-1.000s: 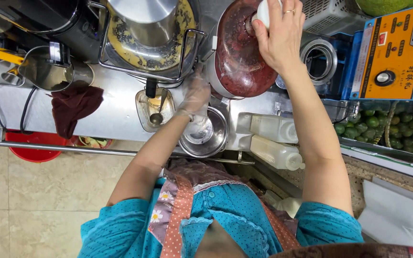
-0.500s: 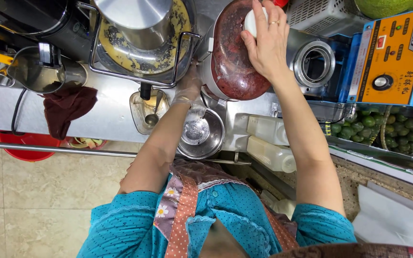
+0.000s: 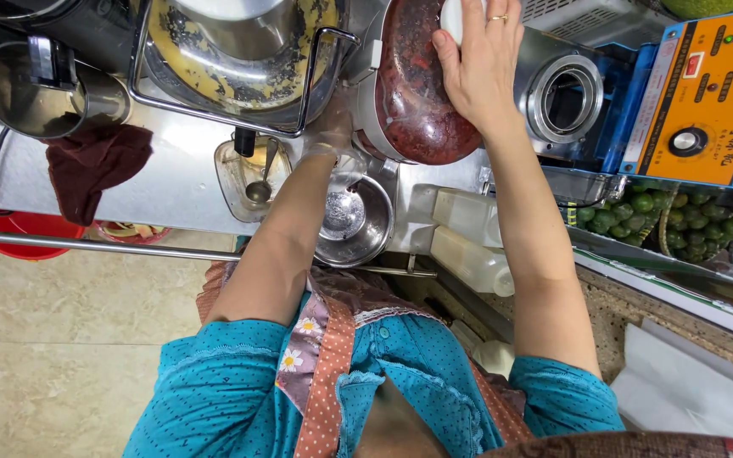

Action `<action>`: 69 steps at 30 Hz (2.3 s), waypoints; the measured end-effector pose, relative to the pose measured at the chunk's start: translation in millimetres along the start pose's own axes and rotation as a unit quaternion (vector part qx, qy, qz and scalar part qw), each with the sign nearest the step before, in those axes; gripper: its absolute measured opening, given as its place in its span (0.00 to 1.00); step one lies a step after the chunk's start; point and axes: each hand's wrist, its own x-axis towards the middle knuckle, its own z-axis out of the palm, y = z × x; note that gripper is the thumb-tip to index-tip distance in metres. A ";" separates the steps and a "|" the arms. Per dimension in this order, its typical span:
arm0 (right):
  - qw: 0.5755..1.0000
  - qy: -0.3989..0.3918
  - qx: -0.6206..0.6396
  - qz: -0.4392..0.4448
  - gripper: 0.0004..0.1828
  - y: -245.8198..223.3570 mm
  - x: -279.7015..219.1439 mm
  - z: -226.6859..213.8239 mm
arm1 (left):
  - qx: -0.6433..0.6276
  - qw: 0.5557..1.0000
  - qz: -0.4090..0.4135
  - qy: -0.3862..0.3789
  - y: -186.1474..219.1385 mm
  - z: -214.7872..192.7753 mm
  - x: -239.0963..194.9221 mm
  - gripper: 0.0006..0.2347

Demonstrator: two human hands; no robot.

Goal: The recorder prepares a fresh watermelon juice drink by cutting a watermelon, blending it with ingredients, adding ice, and sealing the final cup.

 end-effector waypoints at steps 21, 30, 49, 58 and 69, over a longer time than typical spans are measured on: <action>0.802 0.342 0.134 0.470 0.26 -166.2 -247.9 125.4 | -0.565 0.772 -0.106 -0.272 -62.9 -315.3 -242.2 0.20; 0.570 0.271 0.406 0.662 0.24 -280.7 -361.4 203.2 | -0.503 0.818 -0.143 -0.240 -148.0 -423.4 -275.1 0.20; 0.564 -0.142 0.407 0.705 0.13 -427.3 -412.9 541.8 | -0.659 0.679 -0.312 -0.083 -385.8 -295.2 -370.1 0.22; 0.719 -0.088 0.429 0.540 0.24 -374.3 -402.3 903.1 | -0.872 0.451 -0.162 -0.101 -530.0 -196.9 -319.1 0.22; 0.718 -0.233 0.618 0.219 0.31 -532.1 -283.9 621.2 | -0.687 0.690 -0.208 -0.089 -562.7 -127.6 -269.1 0.10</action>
